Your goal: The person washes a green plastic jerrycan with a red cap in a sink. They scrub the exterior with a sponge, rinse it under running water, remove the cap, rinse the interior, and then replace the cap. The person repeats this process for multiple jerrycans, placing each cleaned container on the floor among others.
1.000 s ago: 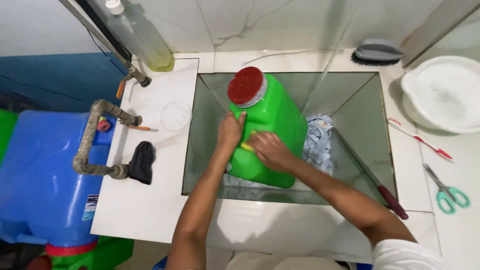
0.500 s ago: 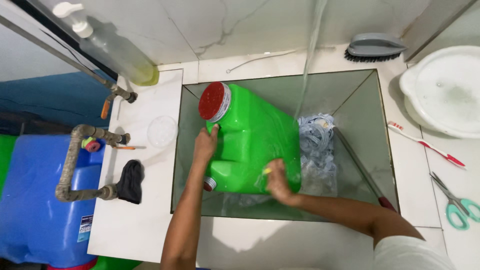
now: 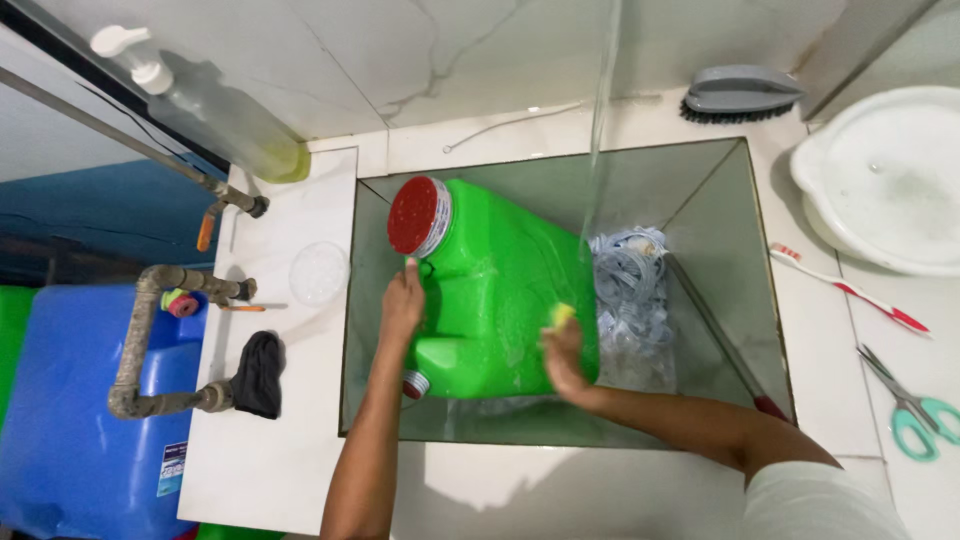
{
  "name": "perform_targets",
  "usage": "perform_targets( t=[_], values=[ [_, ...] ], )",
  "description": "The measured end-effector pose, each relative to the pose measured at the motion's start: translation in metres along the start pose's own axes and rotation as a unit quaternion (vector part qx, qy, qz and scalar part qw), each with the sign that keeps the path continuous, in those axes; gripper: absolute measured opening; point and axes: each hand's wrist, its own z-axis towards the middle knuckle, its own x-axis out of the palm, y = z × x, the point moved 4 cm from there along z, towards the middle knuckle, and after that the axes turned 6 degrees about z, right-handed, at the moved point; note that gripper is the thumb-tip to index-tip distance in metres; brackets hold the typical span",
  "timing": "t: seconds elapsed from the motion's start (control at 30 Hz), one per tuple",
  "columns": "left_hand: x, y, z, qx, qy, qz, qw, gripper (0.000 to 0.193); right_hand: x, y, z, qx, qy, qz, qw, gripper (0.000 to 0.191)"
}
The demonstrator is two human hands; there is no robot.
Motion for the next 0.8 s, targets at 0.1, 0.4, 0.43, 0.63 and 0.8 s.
perform_targets(
  t=[0.1, 0.4, 0.43, 0.63, 0.8],
  values=[
    [0.000, -0.017, -0.016, 0.102, -0.001, -0.006, 0.995, 0.063, 0.048, 0.089, 0.015, -0.363, 0.041, -0.349, 0.863, 0.070],
    [-0.005, -0.048, -0.048, 0.294, 0.022, 0.227, 0.928, 0.041, -0.041, 0.100, 0.173, 0.027, 0.342, -0.160, 0.926, 0.049],
    [-0.006, -0.050, -0.042, 0.329, -0.016, 0.218, 0.919, 0.038, -0.053, 0.072, 0.151, 0.078, 0.348, -0.167, 0.919, 0.050],
    [0.002, -0.063, -0.002, 0.486, -0.031, 0.008, 0.874, 0.071, -0.027, 0.044, 0.093, -0.037, -0.003, -0.042, 0.998, 0.050],
    [0.021, -0.067, 0.009, 0.247, 0.121, -0.024, 0.961, 0.068, 0.054, 0.174, 0.085, -0.470, -0.033, -0.255, 0.845, 0.046]
  ],
)
